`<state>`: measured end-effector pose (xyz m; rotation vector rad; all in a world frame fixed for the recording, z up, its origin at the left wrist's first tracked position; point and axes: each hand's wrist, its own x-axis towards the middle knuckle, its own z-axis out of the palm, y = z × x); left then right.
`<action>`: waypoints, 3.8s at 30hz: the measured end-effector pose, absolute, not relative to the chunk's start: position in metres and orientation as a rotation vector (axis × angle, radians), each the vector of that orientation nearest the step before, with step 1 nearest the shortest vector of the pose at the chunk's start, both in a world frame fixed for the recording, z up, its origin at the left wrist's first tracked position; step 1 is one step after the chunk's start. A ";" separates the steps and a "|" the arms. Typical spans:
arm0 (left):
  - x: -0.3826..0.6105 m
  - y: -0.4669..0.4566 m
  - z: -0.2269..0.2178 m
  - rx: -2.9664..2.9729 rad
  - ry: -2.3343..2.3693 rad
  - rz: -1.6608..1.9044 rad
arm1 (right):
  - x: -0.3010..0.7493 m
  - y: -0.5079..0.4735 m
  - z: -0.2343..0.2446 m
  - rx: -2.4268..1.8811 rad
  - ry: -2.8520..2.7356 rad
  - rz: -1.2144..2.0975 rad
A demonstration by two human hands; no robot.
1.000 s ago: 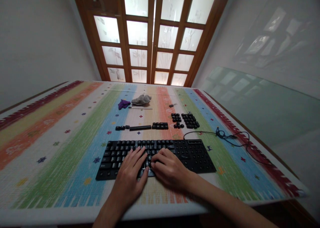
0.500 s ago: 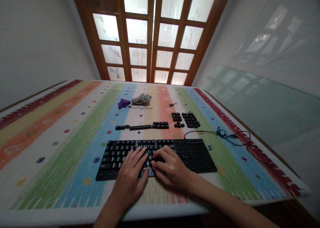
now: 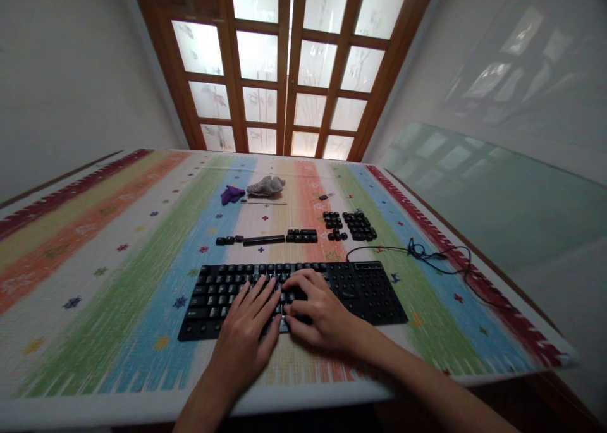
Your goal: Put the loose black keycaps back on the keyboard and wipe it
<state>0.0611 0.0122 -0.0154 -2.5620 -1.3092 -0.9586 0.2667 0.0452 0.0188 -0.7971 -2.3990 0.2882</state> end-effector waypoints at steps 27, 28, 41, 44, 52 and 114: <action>0.060 0.015 -0.005 -2.685 -1.049 -0.898 | 0.272 0.211 0.036 -1.381 -2.507 0.182; 0.060 0.015 -0.005 -2.687 -1.048 -0.901 | 0.271 0.213 0.035 -1.412 -2.504 0.185; 0.060 0.014 -0.008 -2.688 -1.053 -0.999 | 0.262 0.224 0.033 -1.429 -2.421 0.262; 0.061 0.014 -0.008 -2.686 -1.047 -1.022 | 0.260 0.223 0.035 -1.386 -2.381 0.293; 0.061 0.014 -0.008 -2.673 -1.043 -0.968 | 0.266 0.200 0.048 -1.162 -2.282 0.380; 0.067 0.008 -0.009 -2.719 -1.039 -0.954 | 0.298 0.153 0.033 -1.043 -2.301 0.265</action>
